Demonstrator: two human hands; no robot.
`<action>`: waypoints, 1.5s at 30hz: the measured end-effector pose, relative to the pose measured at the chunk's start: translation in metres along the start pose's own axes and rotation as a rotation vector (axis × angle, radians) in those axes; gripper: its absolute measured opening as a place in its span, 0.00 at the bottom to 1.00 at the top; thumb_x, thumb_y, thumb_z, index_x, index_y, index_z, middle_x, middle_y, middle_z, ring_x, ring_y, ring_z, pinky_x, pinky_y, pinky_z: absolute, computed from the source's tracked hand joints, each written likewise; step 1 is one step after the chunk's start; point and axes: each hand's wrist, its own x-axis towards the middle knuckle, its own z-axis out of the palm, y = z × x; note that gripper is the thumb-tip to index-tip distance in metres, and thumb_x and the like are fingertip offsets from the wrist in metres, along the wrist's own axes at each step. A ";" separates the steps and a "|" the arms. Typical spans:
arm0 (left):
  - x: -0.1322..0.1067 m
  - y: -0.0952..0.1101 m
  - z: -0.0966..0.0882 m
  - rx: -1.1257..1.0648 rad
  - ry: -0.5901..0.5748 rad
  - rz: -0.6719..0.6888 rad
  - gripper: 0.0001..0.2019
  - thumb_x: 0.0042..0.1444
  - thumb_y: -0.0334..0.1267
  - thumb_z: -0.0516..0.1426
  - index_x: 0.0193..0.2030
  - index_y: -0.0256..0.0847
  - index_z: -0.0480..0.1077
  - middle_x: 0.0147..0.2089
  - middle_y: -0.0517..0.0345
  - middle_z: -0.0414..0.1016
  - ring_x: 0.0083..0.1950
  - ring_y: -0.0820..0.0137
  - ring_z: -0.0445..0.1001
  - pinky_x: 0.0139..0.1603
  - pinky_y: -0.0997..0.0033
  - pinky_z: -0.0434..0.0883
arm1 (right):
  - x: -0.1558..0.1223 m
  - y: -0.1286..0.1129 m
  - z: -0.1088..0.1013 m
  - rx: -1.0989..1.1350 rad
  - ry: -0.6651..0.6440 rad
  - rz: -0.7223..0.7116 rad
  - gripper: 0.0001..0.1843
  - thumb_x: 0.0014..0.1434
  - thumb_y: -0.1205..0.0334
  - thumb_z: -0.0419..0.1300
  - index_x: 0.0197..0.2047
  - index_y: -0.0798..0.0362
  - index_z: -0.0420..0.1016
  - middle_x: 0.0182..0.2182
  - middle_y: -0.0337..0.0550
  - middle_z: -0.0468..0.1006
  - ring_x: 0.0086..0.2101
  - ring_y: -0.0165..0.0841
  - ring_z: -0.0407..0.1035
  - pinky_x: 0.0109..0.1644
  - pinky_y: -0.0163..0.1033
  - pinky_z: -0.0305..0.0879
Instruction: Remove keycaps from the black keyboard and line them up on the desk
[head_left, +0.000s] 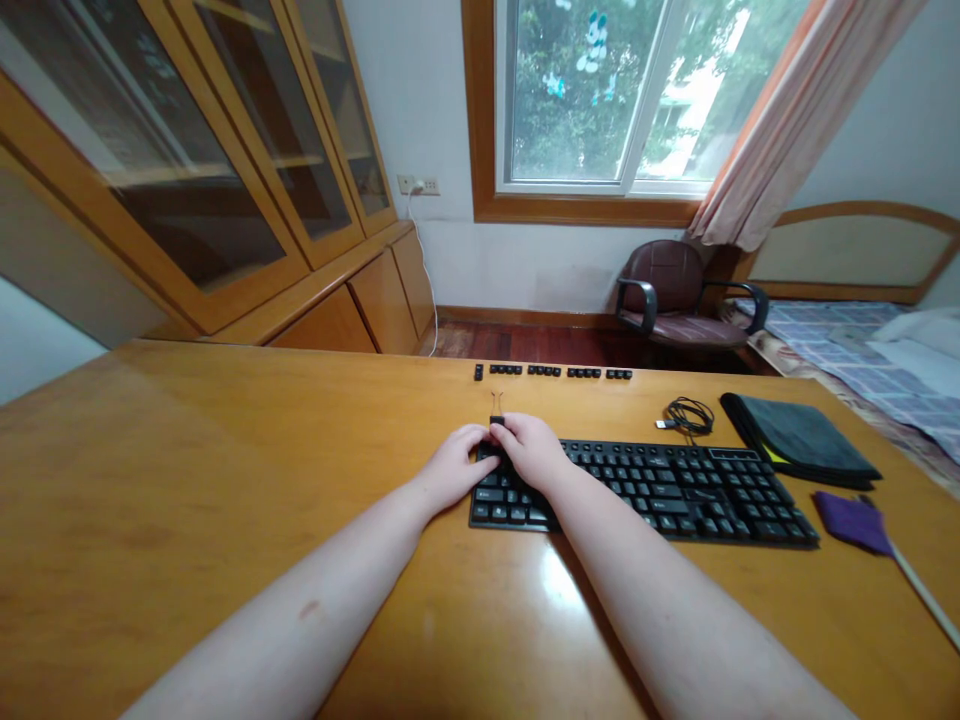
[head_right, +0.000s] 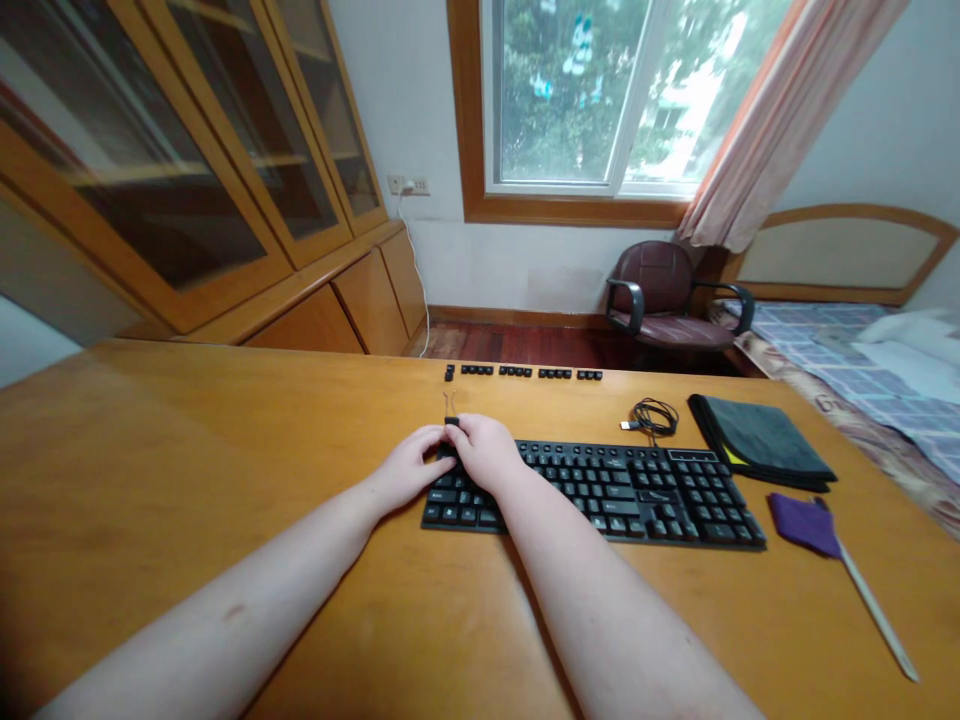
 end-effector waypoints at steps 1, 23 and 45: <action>0.000 0.000 0.000 0.008 0.003 0.002 0.11 0.50 0.35 0.58 0.42 0.38 0.71 0.44 0.52 0.73 0.48 0.63 0.69 0.53 0.60 0.65 | -0.001 -0.002 -0.001 -0.052 -0.010 -0.023 0.15 0.63 0.59 0.49 0.29 0.53 0.70 0.28 0.41 0.75 0.31 0.30 0.67 0.35 0.33 0.57; 0.003 -0.001 0.008 0.016 0.052 -0.003 0.07 0.49 0.33 0.58 0.36 0.40 0.75 0.42 0.54 0.75 0.45 0.66 0.72 0.51 0.64 0.68 | -0.004 -0.006 -0.001 -0.365 0.023 0.074 0.18 0.64 0.56 0.45 0.31 0.53 0.71 0.28 0.45 0.77 0.32 0.33 0.71 0.34 0.35 0.56; -0.002 0.008 0.007 -0.120 0.227 -0.090 0.14 0.52 0.41 0.58 0.46 0.40 0.73 0.47 0.52 0.76 0.49 0.63 0.72 0.54 0.60 0.66 | -0.002 0.008 0.002 0.363 0.291 0.020 0.18 0.63 0.54 0.46 0.31 0.53 0.72 0.29 0.42 0.77 0.32 0.32 0.71 0.37 0.35 0.64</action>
